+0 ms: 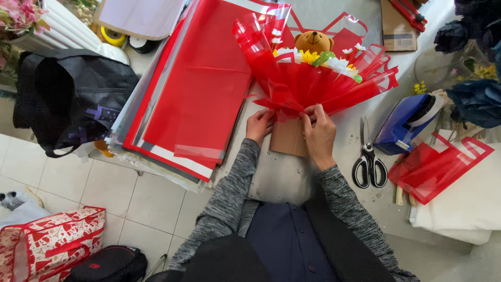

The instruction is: The person wraps a small teddy bear and sunflowers with red plastic sheets, using tape and scissors to secure the arrangement and form the base of the bouquet.

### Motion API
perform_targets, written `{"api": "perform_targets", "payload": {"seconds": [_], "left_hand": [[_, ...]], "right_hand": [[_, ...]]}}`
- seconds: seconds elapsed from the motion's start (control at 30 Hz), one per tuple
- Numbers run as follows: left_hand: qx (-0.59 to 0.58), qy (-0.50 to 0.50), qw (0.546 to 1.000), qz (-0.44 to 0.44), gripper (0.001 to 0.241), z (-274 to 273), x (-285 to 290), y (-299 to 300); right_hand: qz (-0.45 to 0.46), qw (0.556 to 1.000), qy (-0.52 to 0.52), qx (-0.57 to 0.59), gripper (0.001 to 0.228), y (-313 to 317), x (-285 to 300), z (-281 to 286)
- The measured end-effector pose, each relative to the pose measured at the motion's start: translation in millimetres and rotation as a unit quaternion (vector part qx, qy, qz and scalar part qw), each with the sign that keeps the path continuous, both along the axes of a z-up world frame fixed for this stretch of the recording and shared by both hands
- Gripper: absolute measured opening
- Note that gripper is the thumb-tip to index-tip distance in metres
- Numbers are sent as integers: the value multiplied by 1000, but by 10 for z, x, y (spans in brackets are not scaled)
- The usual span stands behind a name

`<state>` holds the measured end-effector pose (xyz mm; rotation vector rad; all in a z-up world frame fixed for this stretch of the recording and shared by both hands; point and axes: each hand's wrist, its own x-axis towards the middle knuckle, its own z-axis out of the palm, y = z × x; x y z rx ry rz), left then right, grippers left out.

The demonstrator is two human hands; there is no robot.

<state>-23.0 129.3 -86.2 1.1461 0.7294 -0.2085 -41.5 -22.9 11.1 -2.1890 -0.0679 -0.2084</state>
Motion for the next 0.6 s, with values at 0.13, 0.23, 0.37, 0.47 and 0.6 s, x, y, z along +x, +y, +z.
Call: {"api": "perform_targets", "payload": {"seconds": [0.13,0.23,0.37,0.47,0.6], "left_hand": [[-2,19,999,-38,32,-25,128,48],[4,32,997,-72,33,-122,203,40],[150,-59,976,-149,31,-236,316,83],[488,-324,752,-303,25,-122,330,196],[542,-205,712,-396,30,-85,341,150]], "right_hand": [[5,1000,1,-14,8,-44,26,-67],[6,1000,-5,-19,9,-41,24,-40],[7,1000,-2,-18,11,-44,19,-22],[10,1000,1,-13,11,-74,42,-99],[8,1000,12,6,10,-62,29,-70]]}}
